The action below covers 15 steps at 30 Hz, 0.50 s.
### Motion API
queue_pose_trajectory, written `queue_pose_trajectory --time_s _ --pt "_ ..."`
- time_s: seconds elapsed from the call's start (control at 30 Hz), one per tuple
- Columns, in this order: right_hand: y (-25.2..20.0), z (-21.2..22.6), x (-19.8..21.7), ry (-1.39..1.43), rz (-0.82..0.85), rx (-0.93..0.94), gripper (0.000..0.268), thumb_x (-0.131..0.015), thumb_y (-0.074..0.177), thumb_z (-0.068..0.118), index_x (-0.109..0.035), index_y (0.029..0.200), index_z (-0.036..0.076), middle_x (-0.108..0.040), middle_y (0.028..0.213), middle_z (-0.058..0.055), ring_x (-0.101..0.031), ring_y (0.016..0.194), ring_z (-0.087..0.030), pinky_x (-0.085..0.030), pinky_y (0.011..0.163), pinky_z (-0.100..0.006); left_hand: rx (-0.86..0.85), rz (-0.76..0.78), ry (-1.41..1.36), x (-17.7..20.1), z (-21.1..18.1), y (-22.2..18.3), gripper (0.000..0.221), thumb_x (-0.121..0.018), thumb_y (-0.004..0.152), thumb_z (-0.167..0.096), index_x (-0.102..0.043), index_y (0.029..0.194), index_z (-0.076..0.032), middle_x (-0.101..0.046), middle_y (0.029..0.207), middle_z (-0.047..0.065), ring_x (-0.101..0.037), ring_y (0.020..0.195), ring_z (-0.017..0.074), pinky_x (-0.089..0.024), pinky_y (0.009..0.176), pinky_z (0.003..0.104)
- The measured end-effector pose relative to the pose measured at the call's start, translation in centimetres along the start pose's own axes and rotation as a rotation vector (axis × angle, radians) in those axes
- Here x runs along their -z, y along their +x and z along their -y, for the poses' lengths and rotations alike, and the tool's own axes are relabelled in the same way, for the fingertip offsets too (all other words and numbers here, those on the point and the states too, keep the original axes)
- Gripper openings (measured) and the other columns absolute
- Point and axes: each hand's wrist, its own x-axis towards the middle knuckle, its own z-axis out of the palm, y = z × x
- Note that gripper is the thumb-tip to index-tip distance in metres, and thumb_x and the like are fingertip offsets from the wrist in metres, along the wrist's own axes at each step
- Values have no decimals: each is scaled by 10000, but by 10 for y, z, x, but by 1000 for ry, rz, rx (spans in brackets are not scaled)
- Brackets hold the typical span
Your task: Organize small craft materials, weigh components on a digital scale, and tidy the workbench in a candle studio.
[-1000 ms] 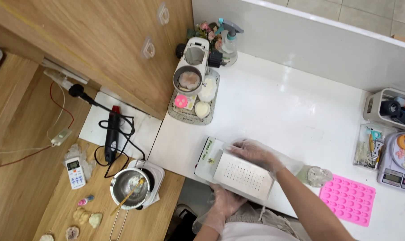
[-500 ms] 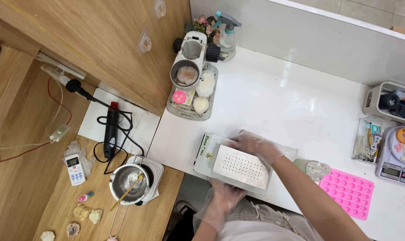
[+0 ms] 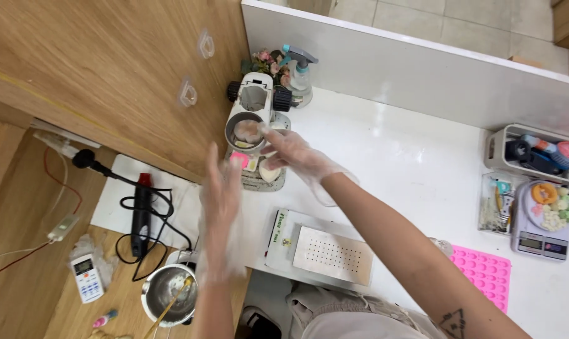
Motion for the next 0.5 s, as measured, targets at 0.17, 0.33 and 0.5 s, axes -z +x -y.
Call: queue_pose_trajectory --time_s 0.17,0.33,0.5 --pt "29 -5 -3 164 18 2 775 -606 819 671 -609 1270 42 -679 1018 -52 -658 739 -86 -578 678 -258 -313 -72 252 -26 -6 93 786 -586 1004 -458 -277 1599 -48 -645 1239 336 -639 1129 488 -501 943 516" --pt "40 -5 1 161 35 -10 675 -696 857 628 -678 1164 27 -686 922 -1 -534 669 -75 -488 617 -249 87 379 -116 -35 17 140 612 -524 1000 -470 -507 1528 -159 -755 1013 120 -723 870 228 -591 727 383" --pt "37 1 3 77 -9 -40 663 -712 854 608 -645 1127 8 -641 832 -48 -549 640 -103 -472 561 -265 165 363 -297 -36 3 127 596 -544 1004 -458 -490 1525 -173 -678 903 71 -636 749 146 -565 615 344"
